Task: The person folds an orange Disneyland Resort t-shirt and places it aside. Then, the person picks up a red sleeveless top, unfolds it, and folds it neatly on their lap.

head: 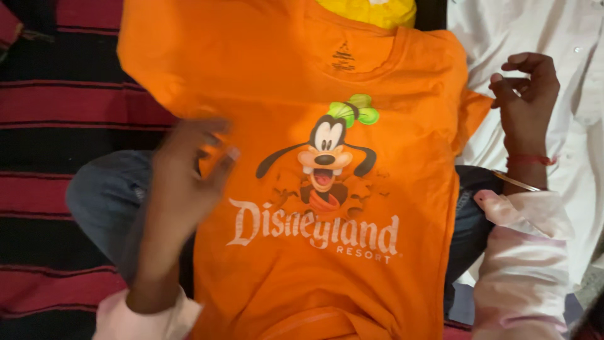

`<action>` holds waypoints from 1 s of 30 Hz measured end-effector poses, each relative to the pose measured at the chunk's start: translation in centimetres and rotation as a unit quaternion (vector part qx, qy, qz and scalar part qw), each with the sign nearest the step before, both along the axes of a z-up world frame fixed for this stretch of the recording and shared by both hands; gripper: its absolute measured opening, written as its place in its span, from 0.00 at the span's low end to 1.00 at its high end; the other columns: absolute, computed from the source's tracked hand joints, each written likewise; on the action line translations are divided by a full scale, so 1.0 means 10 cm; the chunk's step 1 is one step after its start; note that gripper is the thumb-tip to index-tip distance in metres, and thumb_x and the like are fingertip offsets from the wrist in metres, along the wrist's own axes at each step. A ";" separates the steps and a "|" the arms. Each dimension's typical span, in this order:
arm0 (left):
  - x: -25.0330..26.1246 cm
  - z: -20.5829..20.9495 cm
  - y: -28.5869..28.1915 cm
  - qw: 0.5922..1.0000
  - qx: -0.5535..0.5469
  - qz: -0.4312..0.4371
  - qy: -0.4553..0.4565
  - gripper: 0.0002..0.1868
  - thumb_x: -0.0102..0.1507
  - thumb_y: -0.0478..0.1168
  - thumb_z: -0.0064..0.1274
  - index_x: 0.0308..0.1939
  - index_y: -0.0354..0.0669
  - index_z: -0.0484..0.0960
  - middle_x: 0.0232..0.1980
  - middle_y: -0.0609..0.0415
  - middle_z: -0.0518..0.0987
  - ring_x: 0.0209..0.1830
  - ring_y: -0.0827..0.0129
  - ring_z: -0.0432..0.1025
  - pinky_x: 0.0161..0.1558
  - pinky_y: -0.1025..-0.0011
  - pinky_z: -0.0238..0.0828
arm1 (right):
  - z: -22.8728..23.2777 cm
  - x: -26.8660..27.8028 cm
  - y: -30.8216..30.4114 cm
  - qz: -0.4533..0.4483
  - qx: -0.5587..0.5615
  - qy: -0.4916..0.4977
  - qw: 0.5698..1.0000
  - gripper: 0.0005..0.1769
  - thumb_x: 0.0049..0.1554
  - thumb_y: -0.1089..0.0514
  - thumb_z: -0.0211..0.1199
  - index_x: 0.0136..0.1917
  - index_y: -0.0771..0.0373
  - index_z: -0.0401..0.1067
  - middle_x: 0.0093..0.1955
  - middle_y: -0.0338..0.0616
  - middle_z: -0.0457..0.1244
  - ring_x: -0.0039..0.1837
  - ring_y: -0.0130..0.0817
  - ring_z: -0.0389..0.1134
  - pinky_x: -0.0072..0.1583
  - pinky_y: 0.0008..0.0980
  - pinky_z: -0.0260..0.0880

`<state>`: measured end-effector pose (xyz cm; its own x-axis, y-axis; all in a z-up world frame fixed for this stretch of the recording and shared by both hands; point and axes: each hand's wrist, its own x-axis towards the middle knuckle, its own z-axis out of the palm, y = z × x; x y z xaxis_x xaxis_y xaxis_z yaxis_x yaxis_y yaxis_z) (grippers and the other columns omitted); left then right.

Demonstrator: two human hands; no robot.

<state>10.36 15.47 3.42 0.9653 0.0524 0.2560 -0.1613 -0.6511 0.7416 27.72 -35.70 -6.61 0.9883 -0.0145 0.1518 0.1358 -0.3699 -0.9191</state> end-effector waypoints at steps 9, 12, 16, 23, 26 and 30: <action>0.80 -0.39 1.12 0.924 -0.283 0.219 0.131 0.25 0.67 0.44 0.57 0.64 0.44 0.66 0.57 0.58 0.75 0.55 0.72 0.71 0.54 0.68 0.72 | 0.11 -0.04 0.25 0.055 -0.029 0.035 0.997 0.17 0.69 0.68 0.64 0.68 0.67 0.63 0.68 0.46 0.62 0.59 0.30 0.68 0.51 0.27 0.71; 0.98 -0.57 1.26 0.881 -0.384 0.216 0.173 0.24 0.69 0.45 0.56 0.66 0.44 0.70 0.58 0.58 0.79 0.57 0.73 0.74 0.56 0.68 0.74 | 0.11 -0.03 0.35 0.077 -0.034 0.060 0.995 0.26 0.69 0.65 0.61 0.76 0.64 0.59 0.75 0.48 0.59 0.64 0.33 0.66 0.53 0.28 0.73; 0.90 -0.76 1.26 0.920 -0.383 0.066 -0.056 0.20 0.77 0.35 0.58 0.70 0.40 0.69 0.55 0.54 0.76 0.57 0.71 0.71 0.65 0.69 0.69 | 0.11 0.00 0.41 0.087 -0.067 0.079 0.991 0.32 0.69 0.64 0.61 0.83 0.61 0.54 0.79 0.52 0.58 0.69 0.39 0.65 0.57 0.32 0.73; 0.70 -0.77 1.13 0.955 -0.276 0.094 -0.057 0.21 0.76 0.35 0.59 0.70 0.42 0.69 0.59 0.52 0.76 0.60 0.72 0.71 0.66 0.71 0.71 | 0.10 -0.01 0.38 0.083 -0.064 0.086 0.991 0.35 0.70 0.63 0.62 0.84 0.60 0.52 0.80 0.56 0.57 0.70 0.39 0.65 0.58 0.34 0.72; 0.69 -0.81 1.11 0.984 -0.128 0.117 -0.043 0.20 0.72 0.36 0.63 0.66 0.42 0.74 0.65 0.47 0.70 0.62 0.63 0.65 0.64 0.65 0.69 | 0.10 -0.02 0.39 0.088 -0.064 0.088 0.990 0.35 0.70 0.63 0.63 0.84 0.60 0.51 0.81 0.56 0.57 0.70 0.39 0.65 0.58 0.33 0.72; 0.68 -0.83 1.02 0.983 0.120 0.099 -0.101 0.17 0.67 0.34 0.66 0.58 0.38 0.81 0.72 0.38 0.66 0.69 0.46 0.58 0.70 0.56 0.57 | 0.11 -0.03 0.38 0.087 -0.060 0.098 0.990 0.36 0.69 0.62 0.63 0.84 0.60 0.51 0.80 0.56 0.58 0.68 0.38 0.66 0.58 0.33 0.72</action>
